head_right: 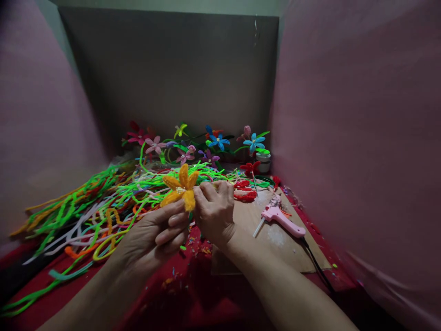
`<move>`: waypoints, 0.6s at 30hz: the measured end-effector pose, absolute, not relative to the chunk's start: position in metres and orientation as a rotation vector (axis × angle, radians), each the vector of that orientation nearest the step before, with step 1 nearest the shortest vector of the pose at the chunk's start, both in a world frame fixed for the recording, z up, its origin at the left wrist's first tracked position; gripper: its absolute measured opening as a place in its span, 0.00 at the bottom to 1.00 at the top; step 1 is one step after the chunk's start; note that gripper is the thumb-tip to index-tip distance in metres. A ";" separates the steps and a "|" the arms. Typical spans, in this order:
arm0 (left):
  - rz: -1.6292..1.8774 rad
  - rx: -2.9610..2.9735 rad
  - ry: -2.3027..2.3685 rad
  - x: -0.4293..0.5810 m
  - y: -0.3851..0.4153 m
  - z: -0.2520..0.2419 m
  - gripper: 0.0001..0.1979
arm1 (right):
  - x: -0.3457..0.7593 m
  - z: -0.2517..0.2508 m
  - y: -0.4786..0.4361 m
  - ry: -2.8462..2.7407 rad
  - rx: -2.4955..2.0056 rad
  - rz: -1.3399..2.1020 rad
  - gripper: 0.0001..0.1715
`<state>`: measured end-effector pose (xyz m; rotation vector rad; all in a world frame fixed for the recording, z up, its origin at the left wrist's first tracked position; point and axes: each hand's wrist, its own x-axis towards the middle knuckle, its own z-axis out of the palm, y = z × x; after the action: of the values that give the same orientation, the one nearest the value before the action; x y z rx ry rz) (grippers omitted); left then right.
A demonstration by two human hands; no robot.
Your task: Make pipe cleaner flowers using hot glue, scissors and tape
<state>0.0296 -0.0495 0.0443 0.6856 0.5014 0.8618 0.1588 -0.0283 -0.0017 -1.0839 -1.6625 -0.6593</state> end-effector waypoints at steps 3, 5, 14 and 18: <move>0.888 0.738 0.528 0.033 -0.048 0.044 0.09 | 0.158 -0.002 -0.029 -1.630 -1.071 -0.637 0.07; 0.907 0.771 0.535 0.036 -0.046 0.042 0.09 | 0.158 -0.002 -0.028 -1.611 -1.063 -0.632 0.05; 0.907 0.839 0.602 0.035 -0.040 0.039 0.11 | 0.158 -0.004 -0.026 -1.617 -1.000 -0.648 0.08; 0.871 0.839 0.512 0.027 -0.039 0.036 0.10 | 0.158 -0.003 -0.029 -1.654 -1.012 -0.578 0.07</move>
<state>0.0273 -0.0391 0.0364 0.8391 0.5122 0.8714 0.1577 -0.0286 -0.0033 -1.0119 -1.6542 -0.5777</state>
